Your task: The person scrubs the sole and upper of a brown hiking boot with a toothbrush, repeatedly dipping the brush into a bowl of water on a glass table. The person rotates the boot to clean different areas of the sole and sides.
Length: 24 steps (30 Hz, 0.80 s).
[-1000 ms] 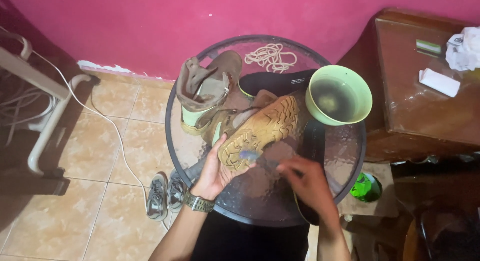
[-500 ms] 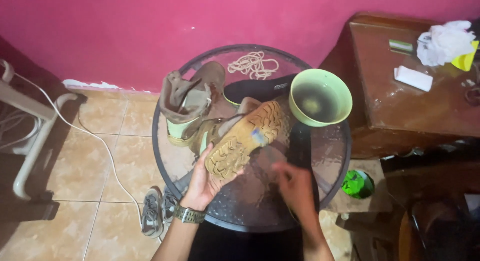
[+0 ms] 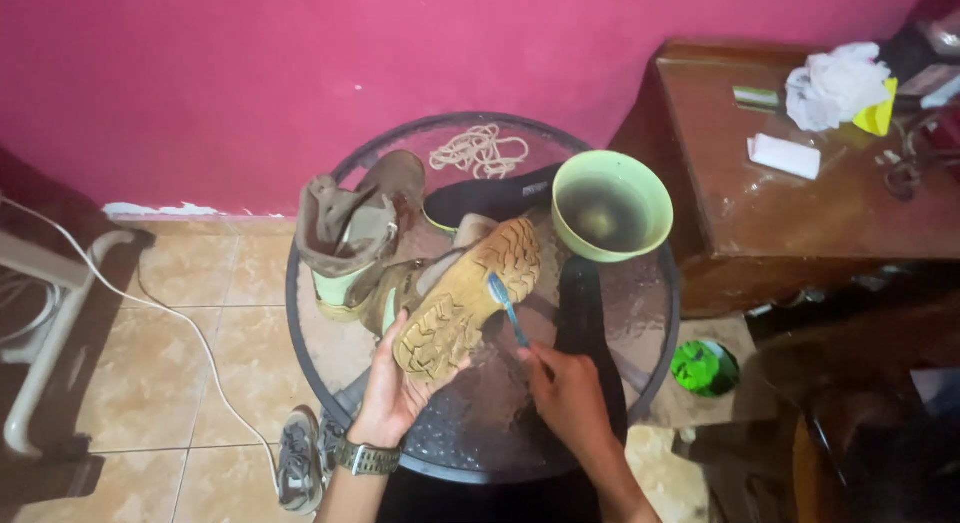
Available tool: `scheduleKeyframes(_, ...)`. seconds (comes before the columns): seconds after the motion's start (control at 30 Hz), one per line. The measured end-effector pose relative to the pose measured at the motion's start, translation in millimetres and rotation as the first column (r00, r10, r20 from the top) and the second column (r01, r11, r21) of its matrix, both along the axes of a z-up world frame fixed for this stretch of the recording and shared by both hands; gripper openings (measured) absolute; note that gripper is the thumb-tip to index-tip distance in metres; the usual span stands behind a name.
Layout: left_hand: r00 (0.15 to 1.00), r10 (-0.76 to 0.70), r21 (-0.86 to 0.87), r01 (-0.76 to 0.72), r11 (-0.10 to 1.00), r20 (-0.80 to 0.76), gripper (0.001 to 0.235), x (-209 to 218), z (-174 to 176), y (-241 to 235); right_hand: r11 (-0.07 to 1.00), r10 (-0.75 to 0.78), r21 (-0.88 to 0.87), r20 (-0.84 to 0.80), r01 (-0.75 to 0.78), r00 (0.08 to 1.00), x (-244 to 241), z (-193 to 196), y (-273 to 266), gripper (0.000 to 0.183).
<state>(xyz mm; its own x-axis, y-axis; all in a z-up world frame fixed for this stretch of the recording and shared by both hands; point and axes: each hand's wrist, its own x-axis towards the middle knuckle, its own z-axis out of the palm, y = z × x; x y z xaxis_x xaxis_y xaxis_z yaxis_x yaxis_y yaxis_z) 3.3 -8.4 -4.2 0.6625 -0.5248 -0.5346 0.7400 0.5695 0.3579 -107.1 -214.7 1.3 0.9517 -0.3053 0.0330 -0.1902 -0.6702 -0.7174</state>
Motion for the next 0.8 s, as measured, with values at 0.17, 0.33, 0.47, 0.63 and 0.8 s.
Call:
scheduleKeyframes(0.17,1.0,-0.003,-0.015,0.003,1.0,-0.009,0.074,-6,1,1,0.988,-0.092,-0.123,0.04,0.097,0.995,4,-27,-21,0.028)
scheduleKeyframes(0.33,1.0,-0.026,0.045,0.026,0.999,-0.015,0.073,0,8,-2,0.992,-0.063,-0.116,-0.11,0.05,0.992,4,-2,-34,0.027)
scheduleKeyframes(0.47,0.999,-0.009,0.064,0.012,0.998,-0.036,0.074,1,7,-3,0.945,-0.102,-0.272,0.283,0.182,0.954,23,11,-106,0.022)
scheduleKeyframes(0.63,0.998,-0.004,0.135,0.011,0.991,-0.055,0.073,-2,15,-5,0.869,-0.254,-0.42,0.075,0.262,0.964,82,58,-146,0.033)
scheduleKeyframes(0.8,0.999,0.021,0.156,-0.015,0.988,-0.035,0.073,-2,10,-6,0.791,-0.244,-0.608,-0.199,0.076,0.949,130,44,-159,0.015)
